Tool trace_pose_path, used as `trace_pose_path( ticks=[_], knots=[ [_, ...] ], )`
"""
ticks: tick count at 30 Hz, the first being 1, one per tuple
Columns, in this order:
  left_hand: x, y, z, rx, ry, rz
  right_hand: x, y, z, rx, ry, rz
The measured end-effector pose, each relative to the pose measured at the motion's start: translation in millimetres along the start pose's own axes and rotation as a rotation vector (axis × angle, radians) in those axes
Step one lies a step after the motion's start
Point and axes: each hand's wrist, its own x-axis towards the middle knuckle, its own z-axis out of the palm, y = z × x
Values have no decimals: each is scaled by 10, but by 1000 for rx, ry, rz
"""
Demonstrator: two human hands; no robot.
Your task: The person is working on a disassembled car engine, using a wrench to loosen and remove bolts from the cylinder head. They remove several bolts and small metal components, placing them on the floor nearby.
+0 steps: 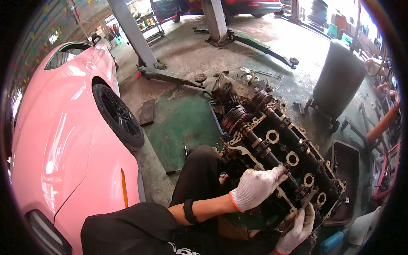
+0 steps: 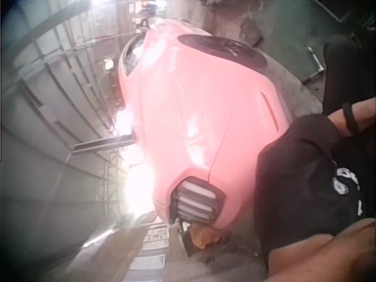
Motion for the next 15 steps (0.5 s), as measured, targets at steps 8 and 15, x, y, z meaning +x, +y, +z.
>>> trace_pose_path(
  ticks=[8, 15],
  knots=[
    [-14, -28, -91, -83, 11, -46, -7, -15, 24, 50, -26, 20],
    [-36, -18, -67, -55, -18, -5, -14, -10, 36, 84, -18, 15]
  ],
)
